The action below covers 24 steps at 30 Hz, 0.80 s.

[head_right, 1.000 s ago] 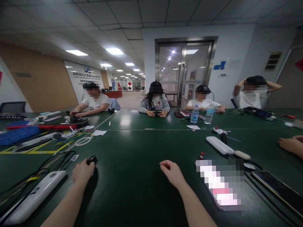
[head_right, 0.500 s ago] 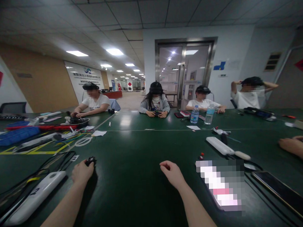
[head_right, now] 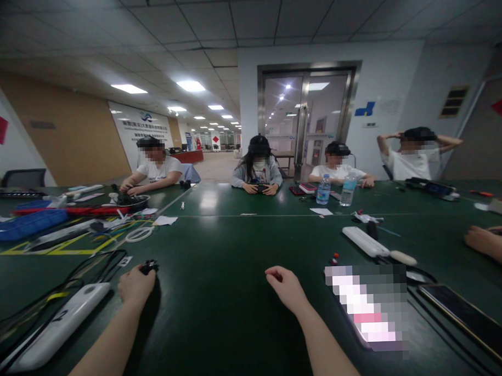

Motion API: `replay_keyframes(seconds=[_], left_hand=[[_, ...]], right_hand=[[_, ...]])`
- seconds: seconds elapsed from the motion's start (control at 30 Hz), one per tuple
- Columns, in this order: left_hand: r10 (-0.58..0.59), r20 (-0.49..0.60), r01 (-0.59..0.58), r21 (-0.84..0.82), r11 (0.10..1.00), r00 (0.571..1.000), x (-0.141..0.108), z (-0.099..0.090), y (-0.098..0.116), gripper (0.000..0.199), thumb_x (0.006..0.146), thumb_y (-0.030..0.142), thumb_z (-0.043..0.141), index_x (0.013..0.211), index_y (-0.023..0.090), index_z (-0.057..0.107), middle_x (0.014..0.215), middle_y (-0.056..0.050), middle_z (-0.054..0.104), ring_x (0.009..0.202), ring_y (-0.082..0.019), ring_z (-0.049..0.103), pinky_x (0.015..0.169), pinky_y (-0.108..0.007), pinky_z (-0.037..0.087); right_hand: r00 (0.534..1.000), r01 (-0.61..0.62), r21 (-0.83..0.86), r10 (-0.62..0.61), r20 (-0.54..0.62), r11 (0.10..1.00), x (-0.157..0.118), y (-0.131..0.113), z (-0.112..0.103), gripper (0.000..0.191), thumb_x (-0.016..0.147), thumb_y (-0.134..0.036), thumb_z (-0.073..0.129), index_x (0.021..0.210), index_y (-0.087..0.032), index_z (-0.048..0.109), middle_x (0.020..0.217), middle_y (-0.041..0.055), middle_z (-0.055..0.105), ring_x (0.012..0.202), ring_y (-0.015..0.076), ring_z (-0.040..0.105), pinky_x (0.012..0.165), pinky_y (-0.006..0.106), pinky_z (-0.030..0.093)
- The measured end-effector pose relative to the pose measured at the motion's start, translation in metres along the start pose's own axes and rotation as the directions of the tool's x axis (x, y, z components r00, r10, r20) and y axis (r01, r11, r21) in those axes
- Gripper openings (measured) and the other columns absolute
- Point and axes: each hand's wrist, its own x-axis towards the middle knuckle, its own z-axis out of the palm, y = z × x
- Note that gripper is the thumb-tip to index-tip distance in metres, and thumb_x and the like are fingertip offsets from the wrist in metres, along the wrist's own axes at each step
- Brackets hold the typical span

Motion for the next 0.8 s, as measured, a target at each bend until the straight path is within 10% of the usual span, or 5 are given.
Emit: replay_keyframes(seconds=[0.27,0.4,0.47,0.63,0.8], left_hand=[[0.017,0.072,-0.02,0.036,0.999,0.997,-0.003,-0.006,0.004,0.053,0.079,0.04,0.048,0.122,0.009,0.055,0.113,-0.022,0.058,0.103,-0.034,0.055,0.084,-0.04,0.043],[0.25,0.226,-0.261,0.02,0.965,0.941,-0.033,-0.004,0.028,0.048,0.081,0.04,0.048,0.12,0.014,0.057,0.115,-0.017,0.058,0.106,-0.031,0.054,0.085,-0.038,0.043],[0.461,0.33,-0.453,-0.108,0.885,0.824,-0.062,-0.001,0.046,0.044,0.08,0.036,0.05,0.118,0.016,0.058,0.114,-0.013,0.058,0.105,-0.026,0.055,0.086,-0.035,0.043],[0.854,0.416,-0.638,-0.574,0.513,0.313,-0.136,-0.004,0.079,0.038,0.075,0.031,0.056,0.112,0.021,0.061,0.11,-0.006,0.059,0.101,-0.02,0.053,0.09,-0.033,0.041],[0.9,0.408,-0.589,-0.692,0.416,0.157,-0.151,-0.012,0.081,0.036,0.075,0.026,0.058,0.11,0.022,0.06,0.111,-0.005,0.057,0.103,-0.018,0.05,0.092,-0.033,0.041]], right_hand=[[1.0,-0.001,-0.007,0.001,0.006,1.0,0.002,0.001,0.001,0.022,0.081,-0.028,0.054,0.099,-0.022,0.065,0.098,0.0026,0.065,0.094,0.0194,0.06,0.085,0.034,0.045],[0.999,0.042,-0.02,-0.042,0.002,0.999,0.005,0.005,0.005,0.023,0.082,-0.029,0.053,0.098,-0.02,0.065,0.098,0.0036,0.065,0.093,0.0189,0.06,0.084,0.034,0.044],[0.998,0.062,-0.03,-0.062,0.007,0.998,0.005,0.006,0.007,0.022,0.081,-0.03,0.053,0.097,-0.021,0.065,0.095,0.003,0.065,0.091,0.0187,0.06,0.082,0.033,0.045],[0.995,0.092,-0.076,-0.089,0.043,0.993,-0.001,-0.001,0.014,0.022,0.08,-0.033,0.054,0.096,-0.023,0.066,0.087,0.002,0.065,0.08,0.0181,0.06,0.073,0.031,0.045],[0.966,0.19,-0.1,-0.168,0.198,0.977,-0.013,-0.017,0.016,0.021,0.079,-0.036,0.057,0.094,-0.025,0.067,0.09,0.0021,0.061,0.08,0.0174,0.057,0.07,0.029,0.045]])
